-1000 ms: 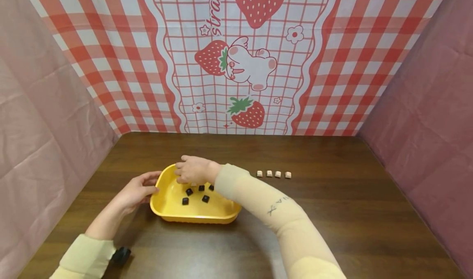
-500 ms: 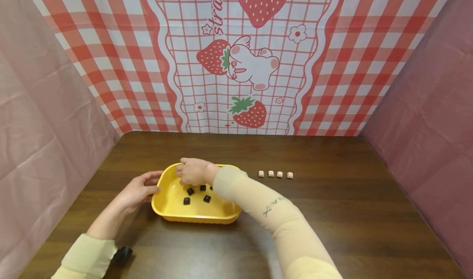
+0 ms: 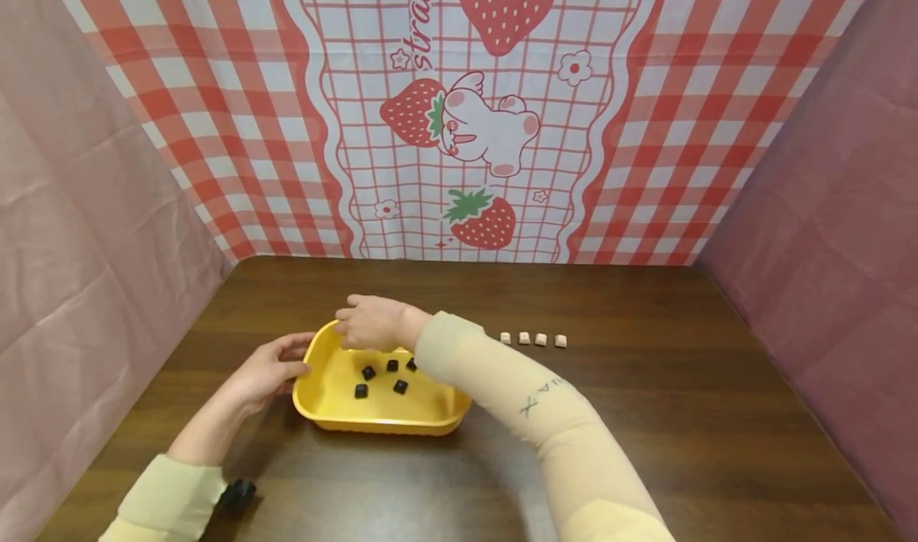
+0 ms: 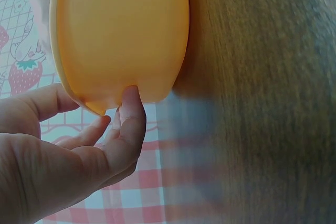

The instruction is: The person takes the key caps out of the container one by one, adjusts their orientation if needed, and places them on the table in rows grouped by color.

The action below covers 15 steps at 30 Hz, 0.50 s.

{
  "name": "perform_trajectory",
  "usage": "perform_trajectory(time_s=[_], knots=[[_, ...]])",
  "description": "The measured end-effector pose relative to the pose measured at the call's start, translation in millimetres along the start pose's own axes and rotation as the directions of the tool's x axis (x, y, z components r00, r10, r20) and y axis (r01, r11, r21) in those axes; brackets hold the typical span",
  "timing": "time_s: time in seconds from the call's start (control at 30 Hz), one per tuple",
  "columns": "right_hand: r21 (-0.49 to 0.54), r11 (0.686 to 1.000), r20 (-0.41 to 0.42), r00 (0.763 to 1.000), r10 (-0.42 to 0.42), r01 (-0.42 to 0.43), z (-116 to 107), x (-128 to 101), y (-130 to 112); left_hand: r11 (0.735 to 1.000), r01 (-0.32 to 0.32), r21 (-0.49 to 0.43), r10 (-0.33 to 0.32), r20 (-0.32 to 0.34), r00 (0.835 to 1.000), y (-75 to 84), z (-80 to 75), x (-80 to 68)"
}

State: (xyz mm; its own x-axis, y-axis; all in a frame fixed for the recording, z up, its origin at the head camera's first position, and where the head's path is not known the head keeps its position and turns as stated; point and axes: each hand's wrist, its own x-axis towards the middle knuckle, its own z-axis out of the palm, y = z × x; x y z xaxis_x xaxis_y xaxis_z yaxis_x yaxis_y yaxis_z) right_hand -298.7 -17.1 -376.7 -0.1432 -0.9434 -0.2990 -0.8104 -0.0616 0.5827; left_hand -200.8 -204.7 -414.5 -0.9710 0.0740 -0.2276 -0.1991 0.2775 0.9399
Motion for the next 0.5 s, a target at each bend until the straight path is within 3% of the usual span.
perform_trajectory(time_s=[0.33,0.5], knots=[[0.164,0.979,0.031,0.993,0.114,-0.118,-21,-35,19,1.0,0.005,-0.003,-0.005,-0.006,1.0,0.0,0.8,-0.9],[0.228,0.961,-0.018,0.986,0.167,-0.159,-26,-56,27,1.0,0.008,-0.006,-0.008,-0.009,1.0,1.2,1.4,-1.7]])
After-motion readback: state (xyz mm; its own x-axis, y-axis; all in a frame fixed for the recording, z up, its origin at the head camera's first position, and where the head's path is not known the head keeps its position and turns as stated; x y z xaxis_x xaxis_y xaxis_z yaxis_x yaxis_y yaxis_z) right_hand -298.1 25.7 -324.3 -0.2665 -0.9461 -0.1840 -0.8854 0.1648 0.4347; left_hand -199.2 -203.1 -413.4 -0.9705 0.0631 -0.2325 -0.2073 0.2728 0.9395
